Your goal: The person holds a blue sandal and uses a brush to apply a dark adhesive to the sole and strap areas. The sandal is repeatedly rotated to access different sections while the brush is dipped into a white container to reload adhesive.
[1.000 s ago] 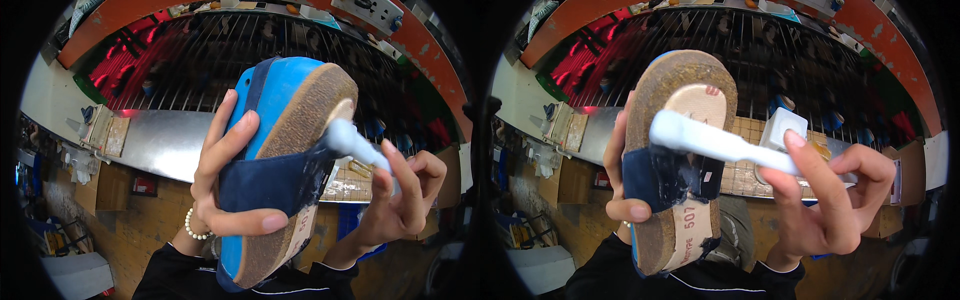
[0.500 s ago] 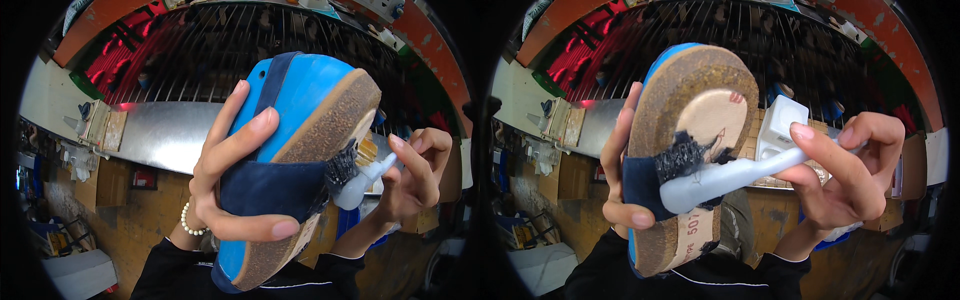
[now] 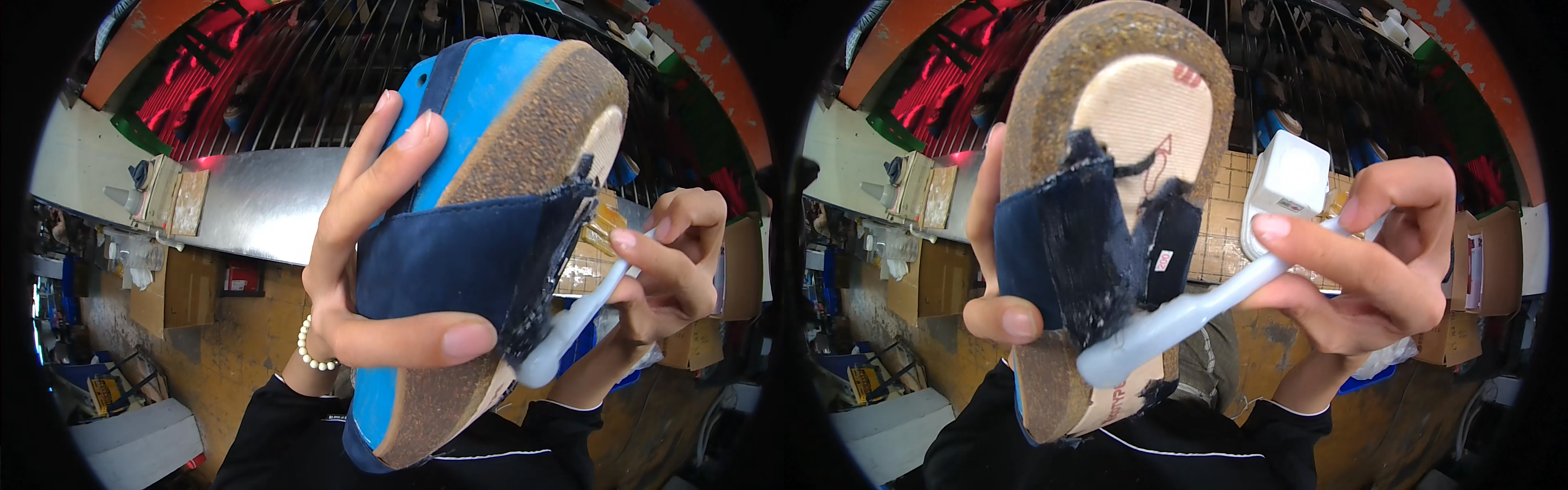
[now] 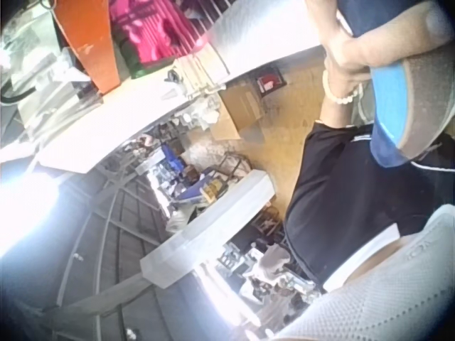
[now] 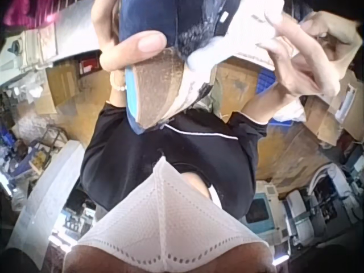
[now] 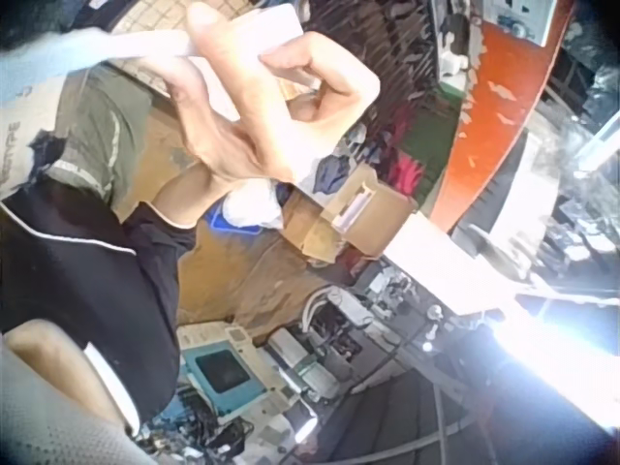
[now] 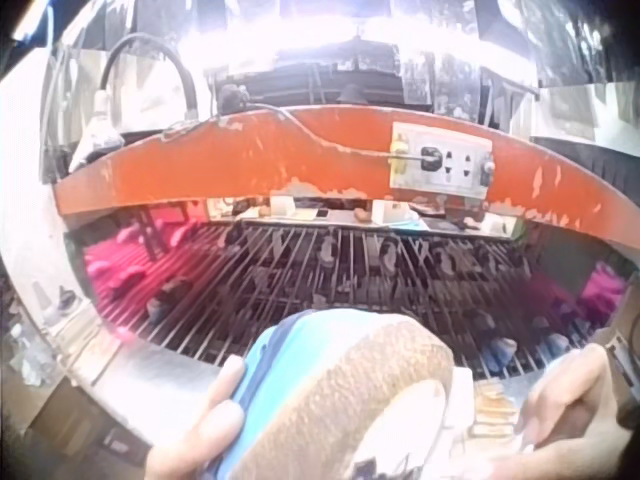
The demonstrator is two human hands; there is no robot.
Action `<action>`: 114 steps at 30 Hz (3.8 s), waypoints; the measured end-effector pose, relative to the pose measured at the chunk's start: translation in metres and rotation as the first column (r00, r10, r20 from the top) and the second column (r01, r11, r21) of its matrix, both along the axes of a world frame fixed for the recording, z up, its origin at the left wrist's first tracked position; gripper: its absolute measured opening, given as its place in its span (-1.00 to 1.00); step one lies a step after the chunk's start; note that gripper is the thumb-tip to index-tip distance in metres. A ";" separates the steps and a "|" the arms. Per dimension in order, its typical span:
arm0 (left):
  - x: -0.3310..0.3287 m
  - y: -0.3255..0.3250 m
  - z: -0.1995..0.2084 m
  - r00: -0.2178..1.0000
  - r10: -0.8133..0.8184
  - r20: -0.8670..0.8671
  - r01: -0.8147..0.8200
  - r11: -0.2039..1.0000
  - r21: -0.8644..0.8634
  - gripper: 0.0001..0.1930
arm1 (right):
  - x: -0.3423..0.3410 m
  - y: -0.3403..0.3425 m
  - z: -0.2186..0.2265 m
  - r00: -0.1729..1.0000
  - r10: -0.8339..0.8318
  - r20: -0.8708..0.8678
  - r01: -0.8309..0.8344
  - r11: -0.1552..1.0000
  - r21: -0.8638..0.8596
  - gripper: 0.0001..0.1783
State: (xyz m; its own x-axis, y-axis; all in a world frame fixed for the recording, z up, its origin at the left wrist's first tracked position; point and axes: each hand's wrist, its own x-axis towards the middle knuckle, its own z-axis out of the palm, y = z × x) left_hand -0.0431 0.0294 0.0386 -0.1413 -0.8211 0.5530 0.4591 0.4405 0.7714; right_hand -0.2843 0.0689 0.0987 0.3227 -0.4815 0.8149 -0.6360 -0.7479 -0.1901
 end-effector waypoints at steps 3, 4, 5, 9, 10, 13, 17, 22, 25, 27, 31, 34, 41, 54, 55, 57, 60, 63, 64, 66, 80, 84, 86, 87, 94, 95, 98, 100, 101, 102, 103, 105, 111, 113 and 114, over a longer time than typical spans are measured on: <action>0.024 0.013 0.040 0.994 0.110 -0.029 -0.110 0.994 0.002 -0.05 | 0.036 -0.011 0.001 0.976 0.175 0.130 -0.175 0.985 -0.010 -0.54; 0.049 0.031 0.039 0.981 0.189 -0.037 -0.190 0.982 -0.003 -0.06 | 0.059 -0.013 0.003 0.953 0.235 0.191 -0.235 0.972 -0.022 -0.56; 0.031 0.016 0.035 0.989 0.123 -0.080 -0.121 0.992 0.025 -0.06 | 0.046 -0.009 -0.005 0.975 0.072 0.209 -0.075 0.997 0.007 -0.59; 0.004 -0.002 0.013 0.965 0.042 -0.258 -0.006 0.990 0.139 -0.08 | 0.030 0.004 -0.024 0.950 -0.232 0.208 0.227 0.973 0.049 -0.56; 0.003 -0.002 0.016 0.950 0.080 -0.302 -0.025 0.983 0.183 -0.08 | 0.034 0.008 -0.027 0.946 -0.223 0.236 0.202 0.973 0.109 -0.55; 0.013 0.000 0.028 0.926 0.214 -0.310 -0.153 0.966 0.207 -0.10 | 0.045 0.014 -0.027 0.941 -0.117 0.317 0.074 0.986 0.146 -0.54; 0.021 -0.001 0.017 0.936 0.246 -0.253 -0.241 0.969 0.048 -0.27 | 0.058 0.011 -0.016 0.954 -0.174 0.245 0.148 0.981 0.124 -0.59; 0.016 0.006 0.016 0.937 0.198 -0.289 -0.197 0.980 0.034 -0.36 | 0.056 0.009 -0.003 0.970 -0.210 0.123 0.198 0.975 0.102 -0.67; 0.019 0.006 0.015 0.941 0.231 -0.247 -0.241 0.970 -0.010 -0.34 | 0.056 0.004 -0.002 0.969 -0.204 0.142 0.196 0.978 0.064 -0.65; 0.018 0.005 0.011 0.940 0.249 -0.232 -0.264 0.964 -0.036 -0.33 | 0.054 0.001 -0.003 0.975 -0.172 0.139 0.167 0.985 0.044 -0.63; 0.017 0.001 0.005 0.933 0.316 -0.172 -0.337 0.935 -0.113 -0.30 | 0.045 -0.006 -0.018 0.974 -0.035 0.223 0.015 0.996 0.092 -0.56; 0.014 -0.002 0.003 0.907 0.408 -0.101 -0.420 0.884 -0.204 -0.29 | 0.045 -0.009 -0.027 0.946 -0.003 0.325 -0.036 0.993 0.113 -0.50; 0.010 -0.010 -0.015 0.669 0.743 -0.016 -0.618 0.545 -0.566 -0.24 | 0.046 -0.002 -0.041 0.923 0.036 0.384 -0.111 0.978 0.174 -0.49; -0.015 -0.020 -0.008 0.524 0.842 -0.129 -0.688 0.329 -0.646 -0.39 | 0.054 0.003 -0.044 0.906 0.118 0.407 -0.171 0.981 0.094 -0.52; -0.015 -0.024 -0.006 0.569 0.811 -0.136 -0.699 0.390 -0.600 -0.45 | 0.054 0.003 -0.044 0.906 0.122 0.404 -0.172 0.981 0.090 -0.52; 0.007 -0.033 -0.005 0.676 0.728 -0.119 -0.603 0.452 -0.657 -0.53 | 0.056 0.004 -0.042 0.909 0.128 0.397 -0.170 0.983 0.072 -0.53; 0.042 -0.049 -0.016 0.755 0.654 -0.045 -0.451 0.469 -0.759 -0.59 | 0.055 0.005 -0.039 0.918 0.143 0.369 -0.178 0.982 0.063 -0.54; 0.032 -0.039 -0.016 0.584 0.812 -0.015 -0.535 0.371 -0.759 -0.54 | 0.048 0.010 -0.040 0.921 0.115 0.373 -0.176 0.976 0.132 -0.57; 0.030 -0.039 -0.017 0.543 0.840 -0.020 -0.574 0.353 -0.739 -0.51 | 0.044 0.013 -0.042 0.920 0.096 0.380 -0.170 0.971 0.167 -0.59; 0.029 -0.034 -0.025 0.561 0.827 -0.038 -0.655 0.416 -0.631 -0.44 | 0.026 0.020 -0.053 0.923 -0.165 0.347 0.067 0.958 0.278 -0.64; 0.060 0.006 -0.008 0.909 0.415 0.033 -0.402 0.896 -0.191 -0.40 | -0.032 0.040 -0.162 0.592 -0.742 -0.314 0.803 0.510 0.308 -0.83; 0.079 -0.003 -0.039 0.847 0.529 0.049 -0.526 0.848 -0.058 -0.48 | -0.027 0.056 -0.172 0.658 -0.748 -0.089 0.689 0.550 0.473 -0.84; 0.052 -0.011 -0.038 0.617 0.767 0.173 -0.739 0.641 -0.207 -0.60 | -0.020 0.059 -0.167 0.697 -0.709 0.106 0.477 0.569 0.669 -0.81; 0.056 -0.012 -0.039 0.488 0.830 0.271 -0.716 0.558 -0.420 -0.56 | -0.011 0.056 -0.151 0.711 -0.662 0.239 0.284 0.581 0.762 -0.80; 0.048 -0.028 -0.040 0.486 0.849 0.209 -0.664 0.514 -0.543 -0.31 | 0.065 0.043 -0.067 0.887 -0.180 0.426 0.003 0.924 0.384 -0.57; 0.048 -0.030 -0.039 0.500 0.847 0.180 -0.662 0.508 -0.552 -0.31 | 0.069 0.041 -0.062 0.897 -0.169 0.408 0.003 0.927 0.376 -0.54; 0.045 -0.028 -0.035 0.528 0.839 0.134 -0.661 0.505 -0.555 -0.31 | 0.078 0.035 -0.054 0.923 -0.155 0.353 0.029 0.941 0.337 -0.47; 0.047 -0.028 -0.038 0.496 0.858 0.134 -0.665 0.474 -0.577 -0.30 | 0.082 0.031 -0.051 0.932 -0.168 0.321 0.074 0.955 0.286 -0.46; 0.048 -0.028 -0.039 0.478 0.868 0.135 -0.667 0.458 -0.588 -0.30 | 0.084 0.029 -0.049 0.933 -0.179 0.313 0.093 0.958 0.272 -0.46; 0.048 -0.027 -0.036 0.481 0.868 0.120 -0.661 0.449 -0.601 -0.30 | 0.085 0.028 -0.048 0.933 -0.191 0.306 0.111 0.960 0.258 -0.46; 0.048 -0.026 -0.034 0.482 0.869 0.108 -0.661 0.442 -0.606 -0.30 | 0.086 0.027 -0.046 0.932 -0.202 0.300 0.130 0.961 0.244 -0.46; 0.047 -0.026 -0.032 0.484 0.871 0.086 -0.668 0.432 -0.606 -0.32 | 0.089 0.025 -0.043 0.927 -0.238 0.290 0.175 0.958 0.226 -0.47; 0.047 -0.026 -0.028 0.481 0.875 0.061 -0.679 0.415 -0.606 -0.40 | 0.089 0.024 -0.032 0.923 -0.316 0.221 0.281 0.944 0.176 -0.47; 0.046 -0.026 -0.026 0.491 0.870 0.052 -0.673 0.416 -0.612 -0.40 | 0.086 0.023 -0.031 0.921 -0.331 0.204 0.300 0.939 0.169 -0.47; 0.045 -0.026 -0.027 0.496 0.867 0.046 -0.674 0.418 -0.610 -0.40 | 0.084 0.022 -0.031 0.923 -0.326 0.206 0.295 0.941 0.167 -0.47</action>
